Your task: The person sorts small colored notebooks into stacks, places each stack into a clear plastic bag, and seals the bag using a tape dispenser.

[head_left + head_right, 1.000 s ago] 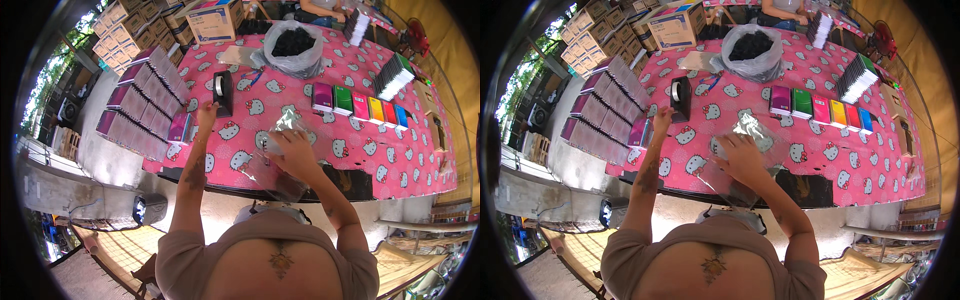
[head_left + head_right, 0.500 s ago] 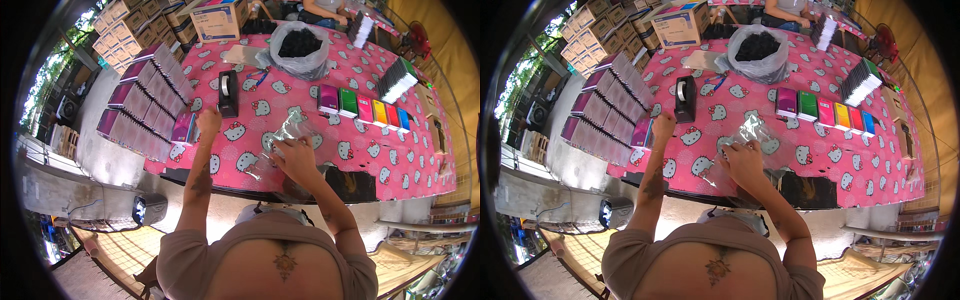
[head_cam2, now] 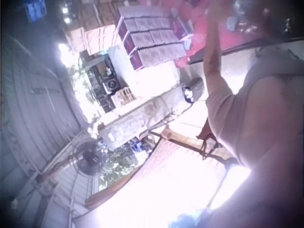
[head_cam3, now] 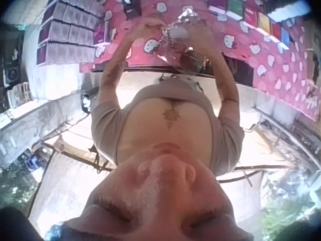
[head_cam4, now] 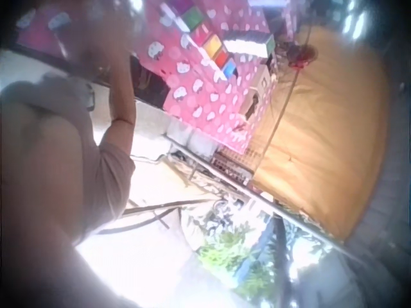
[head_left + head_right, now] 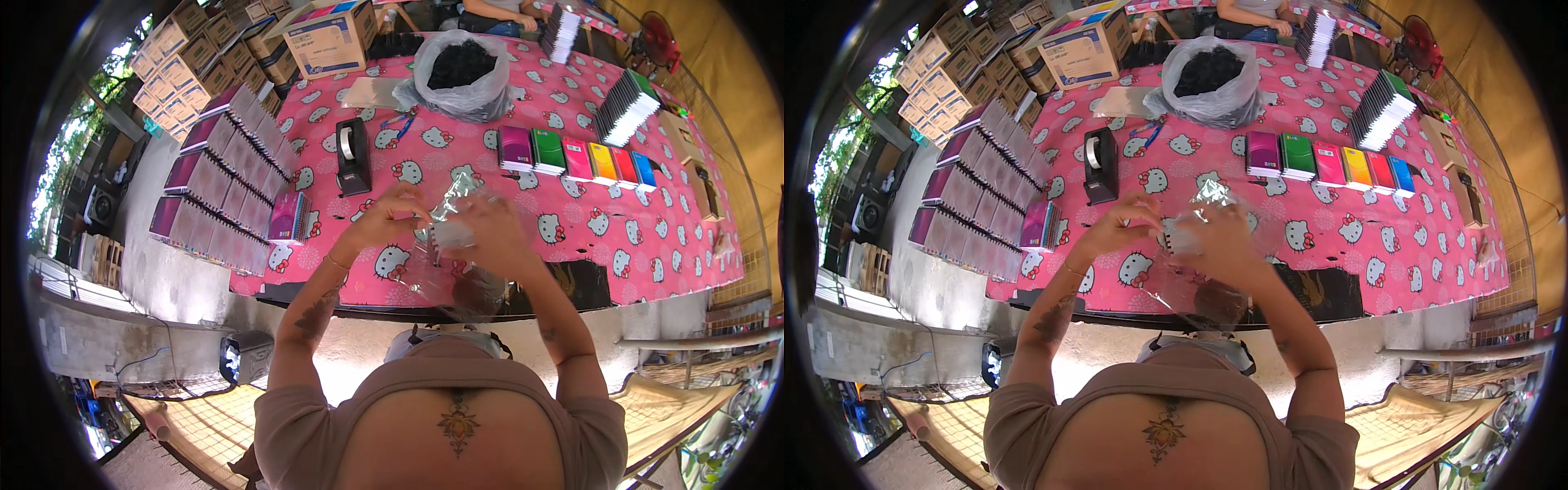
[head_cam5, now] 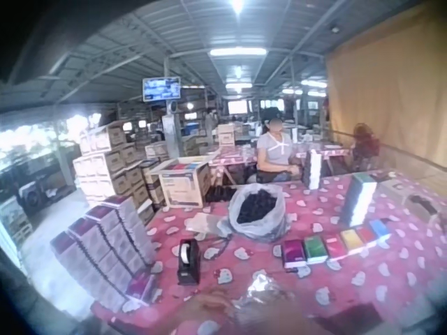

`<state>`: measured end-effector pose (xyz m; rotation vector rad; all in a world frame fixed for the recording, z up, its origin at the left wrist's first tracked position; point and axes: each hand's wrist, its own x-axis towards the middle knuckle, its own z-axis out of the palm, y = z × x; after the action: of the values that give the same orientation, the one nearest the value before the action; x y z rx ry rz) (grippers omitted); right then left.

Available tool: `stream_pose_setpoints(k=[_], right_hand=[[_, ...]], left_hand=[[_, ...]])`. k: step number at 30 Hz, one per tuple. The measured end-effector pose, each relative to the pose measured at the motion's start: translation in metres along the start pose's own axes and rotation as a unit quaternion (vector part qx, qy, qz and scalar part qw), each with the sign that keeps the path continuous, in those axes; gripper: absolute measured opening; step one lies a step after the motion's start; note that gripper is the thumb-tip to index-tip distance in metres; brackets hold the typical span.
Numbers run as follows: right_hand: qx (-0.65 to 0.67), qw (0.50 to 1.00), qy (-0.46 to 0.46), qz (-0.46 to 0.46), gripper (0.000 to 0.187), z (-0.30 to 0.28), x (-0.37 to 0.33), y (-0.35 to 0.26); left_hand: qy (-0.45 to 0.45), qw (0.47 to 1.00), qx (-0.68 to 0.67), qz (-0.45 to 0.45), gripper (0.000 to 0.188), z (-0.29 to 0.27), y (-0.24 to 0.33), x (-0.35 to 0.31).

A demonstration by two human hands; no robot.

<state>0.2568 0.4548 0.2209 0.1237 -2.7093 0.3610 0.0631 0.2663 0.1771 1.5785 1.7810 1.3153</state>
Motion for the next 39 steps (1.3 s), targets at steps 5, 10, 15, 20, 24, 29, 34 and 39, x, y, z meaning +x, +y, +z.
stream_pose_setpoints(k=[5, 10, 15, 20, 24, 29, 34, 39], right_hand=[[0.266, 0.952, 0.000, 0.150, 0.069, 0.031, -0.040, 0.069], [0.167, 0.985, -0.018, -0.048, 0.061, 0.070, -0.049, 0.055], [0.225, 0.974, -0.004, -0.021, 0.054, 0.074, -0.049, 0.056], [0.531, 0.795, 0.147, 0.252, 0.037, 0.084, -0.023, 0.075], [0.286, 0.951, -0.062, 0.100, 0.034, 0.041, 0.023, 0.066], [0.358, 0.912, 0.118, 0.162, 0.043, 0.029, 0.007, 0.072], [0.202, 0.977, -0.028, -0.059, 0.053, 0.053, -0.029, 0.065], [0.142, 0.984, -0.075, -0.081, 0.063, 0.077, -0.039, 0.066]], left_hand=[[0.036, 0.998, 0.048, 0.030, 0.017, 0.011, 0.000, 0.017], [0.060, 0.974, 0.197, 0.090, 0.021, 0.040, -0.001, 0.039], [0.086, 0.978, 0.177, 0.063, 0.022, 0.051, -0.004, 0.039], [0.116, 0.990, 0.082, -0.002, 0.018, 0.036, -0.002, 0.017], [0.126, 0.989, 0.072, 0.004, 0.016, 0.034, 0.006, 0.007], [0.146, 0.986, 0.083, -0.013, 0.014, 0.029, 0.008, 0.001], [0.154, 0.978, 0.139, 0.020, 0.014, 0.040, 0.003, 0.013], [0.115, 0.959, 0.250, 0.059, 0.016, 0.060, -0.003, 0.032]])
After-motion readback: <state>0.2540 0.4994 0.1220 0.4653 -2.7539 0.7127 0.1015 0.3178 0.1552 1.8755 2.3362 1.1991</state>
